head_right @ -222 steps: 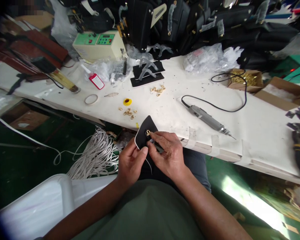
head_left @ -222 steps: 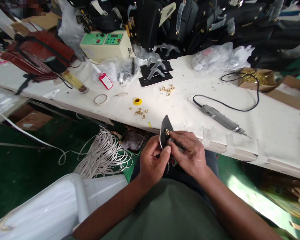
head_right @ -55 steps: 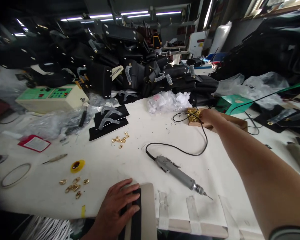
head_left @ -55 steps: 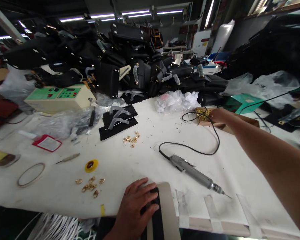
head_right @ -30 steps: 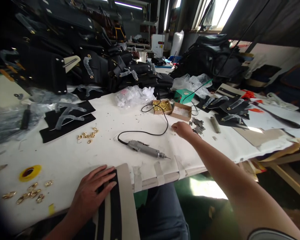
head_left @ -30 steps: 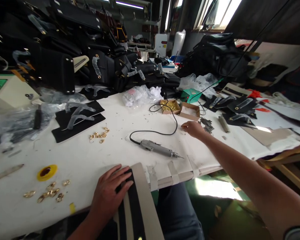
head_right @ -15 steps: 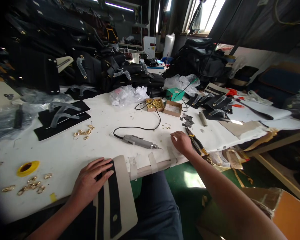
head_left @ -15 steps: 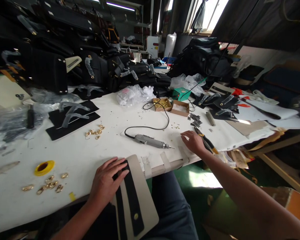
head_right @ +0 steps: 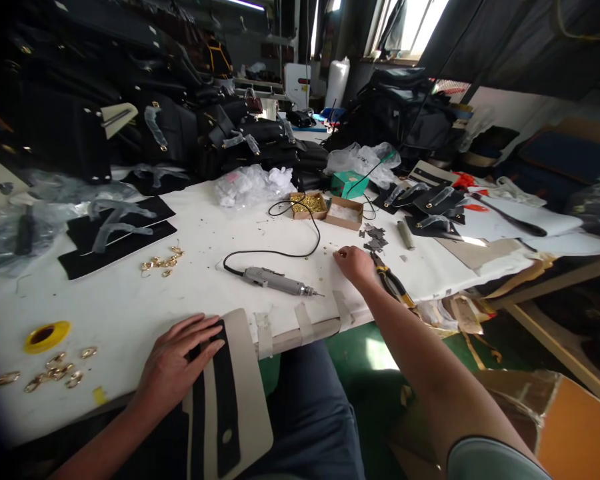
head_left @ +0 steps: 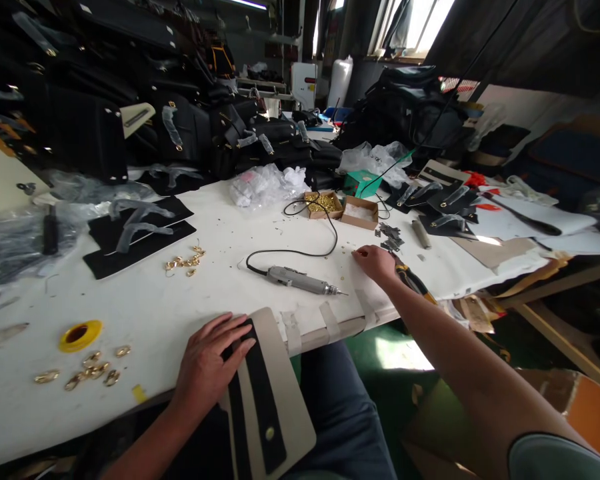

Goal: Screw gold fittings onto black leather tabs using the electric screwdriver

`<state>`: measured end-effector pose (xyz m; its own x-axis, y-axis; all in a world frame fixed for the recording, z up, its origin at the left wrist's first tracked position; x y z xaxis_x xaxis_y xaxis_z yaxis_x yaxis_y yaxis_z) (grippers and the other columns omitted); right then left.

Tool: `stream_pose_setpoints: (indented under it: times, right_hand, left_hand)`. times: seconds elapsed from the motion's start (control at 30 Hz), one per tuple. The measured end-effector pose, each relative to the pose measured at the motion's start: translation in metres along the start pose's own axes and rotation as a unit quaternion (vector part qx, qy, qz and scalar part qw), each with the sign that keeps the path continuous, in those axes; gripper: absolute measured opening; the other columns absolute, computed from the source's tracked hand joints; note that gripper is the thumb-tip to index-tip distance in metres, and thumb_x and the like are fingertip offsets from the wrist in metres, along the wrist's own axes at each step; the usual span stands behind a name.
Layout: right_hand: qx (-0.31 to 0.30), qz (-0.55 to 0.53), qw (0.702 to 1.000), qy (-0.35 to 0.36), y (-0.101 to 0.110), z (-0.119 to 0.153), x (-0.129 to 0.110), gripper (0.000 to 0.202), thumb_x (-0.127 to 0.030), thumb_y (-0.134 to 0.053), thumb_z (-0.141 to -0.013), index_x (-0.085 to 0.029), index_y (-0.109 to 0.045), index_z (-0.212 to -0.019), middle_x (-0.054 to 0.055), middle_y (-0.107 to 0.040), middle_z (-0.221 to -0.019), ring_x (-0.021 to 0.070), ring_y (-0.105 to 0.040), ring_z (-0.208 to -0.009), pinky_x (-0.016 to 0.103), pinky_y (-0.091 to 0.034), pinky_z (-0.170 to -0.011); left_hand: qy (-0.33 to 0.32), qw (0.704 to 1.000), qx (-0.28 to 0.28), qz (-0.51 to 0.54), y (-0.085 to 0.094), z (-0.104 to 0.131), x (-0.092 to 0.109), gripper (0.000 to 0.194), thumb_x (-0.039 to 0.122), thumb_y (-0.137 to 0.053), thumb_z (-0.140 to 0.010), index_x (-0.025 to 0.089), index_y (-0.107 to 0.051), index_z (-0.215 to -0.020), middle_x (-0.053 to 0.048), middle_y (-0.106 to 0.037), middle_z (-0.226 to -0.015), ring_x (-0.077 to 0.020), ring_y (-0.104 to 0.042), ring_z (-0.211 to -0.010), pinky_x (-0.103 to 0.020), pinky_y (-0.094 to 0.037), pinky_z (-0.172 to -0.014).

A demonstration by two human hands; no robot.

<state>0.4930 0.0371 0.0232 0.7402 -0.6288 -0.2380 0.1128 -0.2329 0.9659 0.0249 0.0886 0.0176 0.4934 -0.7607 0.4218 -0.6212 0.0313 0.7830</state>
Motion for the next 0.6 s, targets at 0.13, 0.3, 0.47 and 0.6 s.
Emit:
stream_pose_setpoints:
  times: [0.13,0.3,0.47,0.6]
  right_hand:
    - [0.008,0.014,1.000,0.018,-0.003,-0.004,-0.007,0.034,-0.044,-0.055,-0.097,-0.027,-0.082,-0.108,0.006,-0.080,-0.113,0.0234,-0.071,-0.093,0.030,-0.042,-0.070]
    - [0.023,0.032,0.996,0.085,-0.005,0.005,-0.016,0.033,-0.036,-0.052,-0.100,-0.026,-0.081,-0.111,0.007,-0.077,-0.122,0.0212,-0.070,-0.095,0.028,-0.040,-0.071]
    - [0.032,0.027,0.992,0.117,-0.005,0.018,-0.014,0.030,-0.033,-0.054,-0.100,-0.025,-0.081,-0.108,0.007,-0.077,-0.118,0.0212,-0.069,-0.100,0.028,-0.042,-0.073]
    - [0.033,0.008,0.995,0.098,-0.002,0.014,-0.002,0.031,-0.033,-0.055,-0.099,-0.024,-0.081,-0.111,0.006,-0.078,-0.114,0.0203,-0.070,-0.094,0.028,-0.045,-0.075]
  left_hand:
    - [0.010,1.000,-0.003,-0.010,-0.001,0.001,-0.001,0.032,0.054,-0.062,-0.100,0.032,-0.081,-0.113,-0.001,-0.080,-0.126,-0.0316,-0.068,-0.126,-0.052,-0.057,-0.107]
    - [0.012,1.000,-0.007,-0.010,-0.001,0.001,0.001,0.032,0.053,-0.062,-0.100,0.031,-0.081,-0.114,-0.001,-0.080,-0.127,-0.0319,-0.067,-0.127,-0.052,-0.055,-0.108]
    - [0.005,1.000,-0.008,-0.009,0.000,0.001,0.003,0.030,0.050,-0.063,-0.100,0.030,-0.081,-0.114,-0.001,-0.079,-0.128,-0.0327,-0.067,-0.128,-0.054,-0.055,-0.106]
    - [0.002,1.000,-0.007,-0.010,0.001,0.000,0.003,0.028,0.048,-0.064,-0.100,0.030,-0.081,-0.112,-0.001,-0.079,-0.128,-0.0322,-0.067,-0.129,-0.054,-0.055,-0.107]
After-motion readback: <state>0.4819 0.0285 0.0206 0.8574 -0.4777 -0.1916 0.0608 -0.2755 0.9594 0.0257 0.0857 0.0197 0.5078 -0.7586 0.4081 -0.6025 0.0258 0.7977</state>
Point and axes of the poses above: each hand's wrist, its own z-axis away from the middle knuckle, its own y-axis out of the back of the hand, x = y × z, the point moved 8 cm from there along -z, towards the middle knuckle
